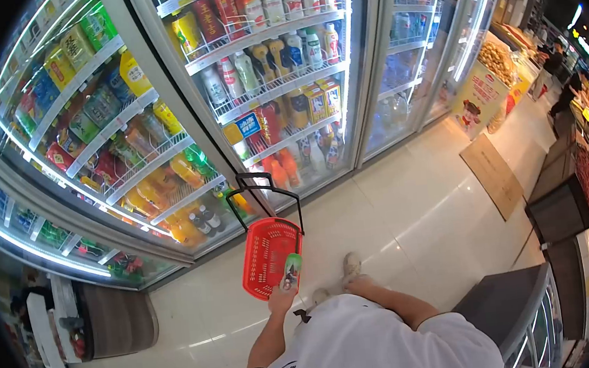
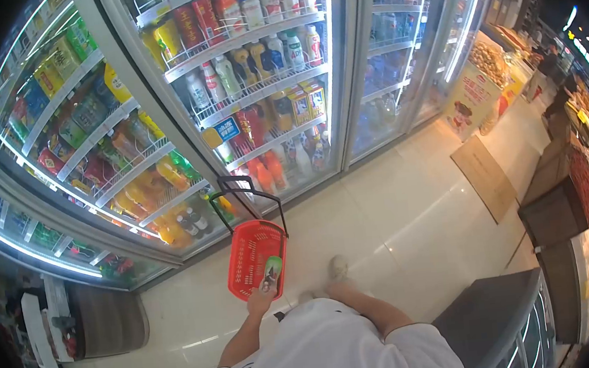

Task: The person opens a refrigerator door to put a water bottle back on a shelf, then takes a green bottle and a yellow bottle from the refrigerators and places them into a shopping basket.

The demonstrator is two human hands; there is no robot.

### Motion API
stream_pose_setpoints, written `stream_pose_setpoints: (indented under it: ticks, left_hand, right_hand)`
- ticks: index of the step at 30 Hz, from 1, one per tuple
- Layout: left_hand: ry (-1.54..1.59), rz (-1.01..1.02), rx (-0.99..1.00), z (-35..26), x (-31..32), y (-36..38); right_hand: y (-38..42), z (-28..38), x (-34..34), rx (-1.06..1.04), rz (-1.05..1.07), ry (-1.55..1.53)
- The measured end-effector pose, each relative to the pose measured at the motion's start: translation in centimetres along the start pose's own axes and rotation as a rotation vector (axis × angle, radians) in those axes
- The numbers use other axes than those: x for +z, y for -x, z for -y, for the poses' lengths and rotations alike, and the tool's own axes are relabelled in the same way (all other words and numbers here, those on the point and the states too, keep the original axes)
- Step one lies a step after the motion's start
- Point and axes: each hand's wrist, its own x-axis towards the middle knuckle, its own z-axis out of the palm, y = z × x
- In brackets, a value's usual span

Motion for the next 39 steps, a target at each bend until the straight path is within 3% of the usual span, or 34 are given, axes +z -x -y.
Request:
stream_pose_setpoints:
  ticks: [2, 4, 6, 8, 10, 12, 14, 17, 19, 23, 25, 28, 30, 31, 32, 33, 34, 35, 36, 37, 38, 39]
  left_hand:
    - [0.052, 0.022, 0.036, 1.7, 2.0, 1.0]
    - [0.052, 0.039, 0.036, 3.7, 3.5, 2.2]
    - [0.022, 0.108, -0.137, 7.4, 5.8, 3.2]
    - [0.119, 0.141, -0.197, 9.9, 5.1, 7.0]
    - [0.051, 0.184, -0.229, 15.9, 7.4, 8.1]
    - [-0.040, 0.247, -0.187, 22.0, 9.4, 9.4]
    - [-0.022, 0.235, -0.488, 19.8, 6.1, 14.6]
    - [-0.084, 0.274, -0.546, 18.0, 5.5, 16.2]
    - [-0.112, 0.283, -0.525, 15.2, 6.0, 15.9]
    - [-0.179, 0.278, -0.364, 8.2, 8.6, 12.2]
    - [-0.199, 0.254, -0.238, 3.4, 10.4, 9.2]
    - [-0.177, 0.155, -0.016, -5.8, 13.1, 4.2]
    - [-0.109, 0.053, 0.135, -13.1, 14.6, 0.9]
    - [-0.043, -0.017, 0.203, -16.8, 15.2, -0.4]
    - [0.216, -0.031, 0.405, -23.6, 12.8, 2.5]
    - [0.157, -0.081, 0.373, -28.4, 11.5, 3.7]
    - [0.201, -0.209, 0.528, -33.7, 10.1, 6.3]
    - [0.246, -0.266, 0.619, -36.3, 10.6, 5.4]
    - [0.353, -0.141, 0.669, -41.8, 7.4, 9.4]
    - [0.363, -0.163, 0.793, -44.2, 7.0, 9.7]
    - [0.362, -0.309, 0.964, -46.1, 7.2, 10.2]
    - [0.407, -0.164, 0.963, -48.1, 6.3, 11.7]
  right_hand:
    - [-0.4, 1.3, -1.5, -0.312, 0.031, 0.078]
    - [1.0, 2.1, -3.8, -0.284, 0.025, 0.082]
    - [2.5, 2.3, -5.5, -0.260, 0.018, 0.088]
    - [4.0, 1.6, -6.6, -0.162, -0.076, -0.175]
    - [5.4, 1.4, -8.1, -0.120, -0.092, -0.255]
    - [5.0, -0.6, -5.3, -0.028, -0.077, -0.354]
    - [4.1, -4.1, -2.7, -0.021, -0.069, -0.346]
    - [4.4, -10.9, -0.7, 0.065, 0.036, -0.299]
    - [5.7, -14.9, -1.6, 0.250, 0.039, -0.257]
    - [10.1, -21.8, -5.2, 0.334, -0.083, -0.420]
    - [10.8, -25.6, -4.2, 0.505, -0.356, -0.522]
    - [11.6, -29.5, -4.3, 0.679, -0.500, -0.750]
    - [9.8, -32.6, -3.6, 0.660, -0.588, -0.925]
    - [10.6, -32.6, -5.2, 0.638, -0.564, -1.191]
    - [11.2, -32.3, -8.1, 0.620, -0.525, -1.456]
    - [12.8, -30.8, -11.8, 0.550, -0.615, -1.587]
    - [12.4, -32.1, -12.5, 0.391, -0.607, -1.755]
    - [12.7, -31.9, -14.9, 0.258, -0.664, -1.858]
    - [13.8, -30.7, -18.8, 0.234, -0.728, -1.897]
    - [13.8, -31.3, -20.4, 0.083, -0.734, -1.932]
    - [14.8, -31.0, -22.8, -0.085, -0.756, -1.938]
    - [17.2, -29.7, -26.8, -0.173, -0.737, -1.976]
